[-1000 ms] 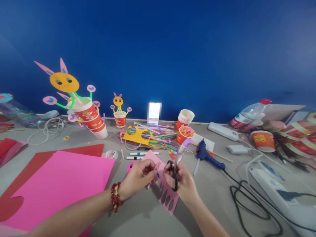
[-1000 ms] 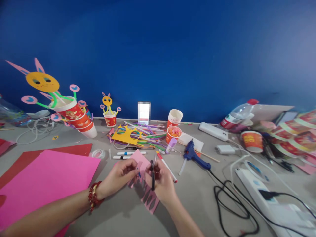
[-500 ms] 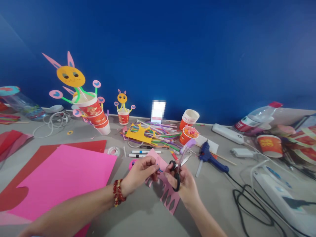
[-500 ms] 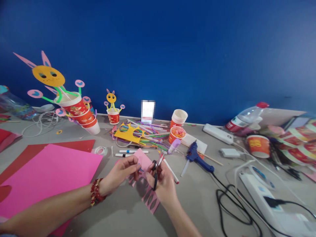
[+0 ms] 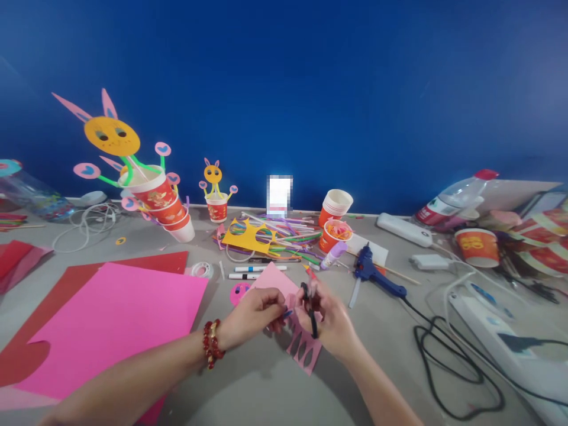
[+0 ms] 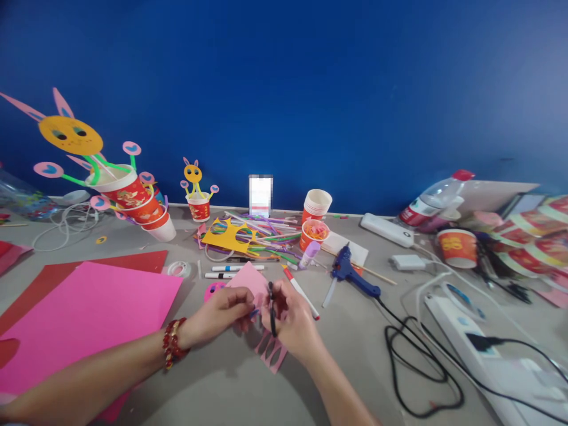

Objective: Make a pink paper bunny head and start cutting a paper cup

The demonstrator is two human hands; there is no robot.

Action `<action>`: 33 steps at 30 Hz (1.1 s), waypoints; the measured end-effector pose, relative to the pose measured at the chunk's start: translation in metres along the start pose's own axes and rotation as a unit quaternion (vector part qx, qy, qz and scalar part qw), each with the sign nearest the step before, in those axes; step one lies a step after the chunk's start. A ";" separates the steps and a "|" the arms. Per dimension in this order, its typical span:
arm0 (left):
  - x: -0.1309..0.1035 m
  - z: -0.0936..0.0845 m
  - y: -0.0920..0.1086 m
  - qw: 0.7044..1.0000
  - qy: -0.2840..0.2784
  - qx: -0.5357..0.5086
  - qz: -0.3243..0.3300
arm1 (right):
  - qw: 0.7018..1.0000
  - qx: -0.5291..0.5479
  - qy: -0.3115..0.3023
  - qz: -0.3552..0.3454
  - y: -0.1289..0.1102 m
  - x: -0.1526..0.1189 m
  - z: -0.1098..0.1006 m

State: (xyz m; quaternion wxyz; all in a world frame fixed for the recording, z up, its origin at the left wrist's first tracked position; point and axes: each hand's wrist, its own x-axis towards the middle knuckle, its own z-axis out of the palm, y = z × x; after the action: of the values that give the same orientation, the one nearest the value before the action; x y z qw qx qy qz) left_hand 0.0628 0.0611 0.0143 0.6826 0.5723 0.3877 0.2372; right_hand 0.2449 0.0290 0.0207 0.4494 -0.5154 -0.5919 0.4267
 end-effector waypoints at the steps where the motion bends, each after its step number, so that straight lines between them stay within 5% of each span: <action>1: -0.001 0.000 0.000 1.000 -0.006 0.021 0.007 | 0.999 -0.031 0.002 -0.012 0.000 0.000 0.001; 33: -0.005 0.000 0.003 0.996 -0.058 0.041 0.054 | 0.993 -0.111 0.020 -0.044 0.006 -0.007 0.004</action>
State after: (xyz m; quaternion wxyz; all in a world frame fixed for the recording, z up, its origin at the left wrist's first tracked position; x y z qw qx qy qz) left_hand 0.0603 0.0578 0.0184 0.6657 0.6330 0.3254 0.2243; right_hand 0.2429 0.0225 0.0136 0.4193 -0.5439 -0.6488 0.3278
